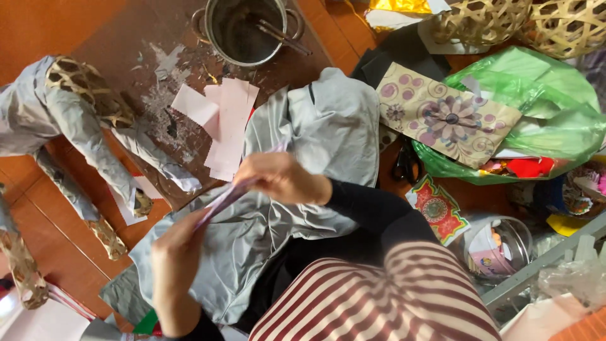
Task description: Applying colored paper and glue to assemble and decorate traditional paper-based animal figures.
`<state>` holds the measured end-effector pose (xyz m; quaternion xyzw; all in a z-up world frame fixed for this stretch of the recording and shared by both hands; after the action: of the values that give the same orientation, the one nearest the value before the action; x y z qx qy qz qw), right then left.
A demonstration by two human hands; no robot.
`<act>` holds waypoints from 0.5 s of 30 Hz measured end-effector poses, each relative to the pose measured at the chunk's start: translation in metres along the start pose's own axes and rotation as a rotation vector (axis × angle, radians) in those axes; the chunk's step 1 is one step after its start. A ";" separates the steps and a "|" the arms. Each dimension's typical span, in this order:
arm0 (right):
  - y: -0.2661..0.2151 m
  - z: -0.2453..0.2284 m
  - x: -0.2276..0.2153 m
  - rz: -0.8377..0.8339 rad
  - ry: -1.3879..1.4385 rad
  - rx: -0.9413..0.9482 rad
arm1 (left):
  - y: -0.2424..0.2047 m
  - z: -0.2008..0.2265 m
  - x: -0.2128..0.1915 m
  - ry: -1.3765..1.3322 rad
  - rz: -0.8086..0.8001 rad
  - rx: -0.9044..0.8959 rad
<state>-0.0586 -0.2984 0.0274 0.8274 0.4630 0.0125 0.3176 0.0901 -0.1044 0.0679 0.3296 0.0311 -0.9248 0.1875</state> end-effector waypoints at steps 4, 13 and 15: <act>0.006 0.004 -0.032 -0.007 -0.017 0.123 | -0.054 -0.080 -0.022 -0.025 -0.004 -0.245; -0.005 0.054 -0.072 0.206 0.061 0.352 | -0.024 -0.096 0.072 -1.006 0.202 -0.574; -0.003 0.068 -0.127 0.347 0.000 0.478 | -0.021 -0.099 0.088 -1.214 0.225 -0.676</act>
<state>-0.1115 -0.4304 0.0065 0.9455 0.3046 -0.0429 0.1069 0.0789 -0.0961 -0.0659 -0.3200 0.1722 -0.8599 0.3584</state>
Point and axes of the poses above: each hand's wrist, its own y-axis towards the middle knuckle, its own x-axis out of the palm, z = x × y, the point moved 3 cm from there along y, towards the middle knuckle, and after that the axes turned 14 degrees about -y, right-handed, at the moved point
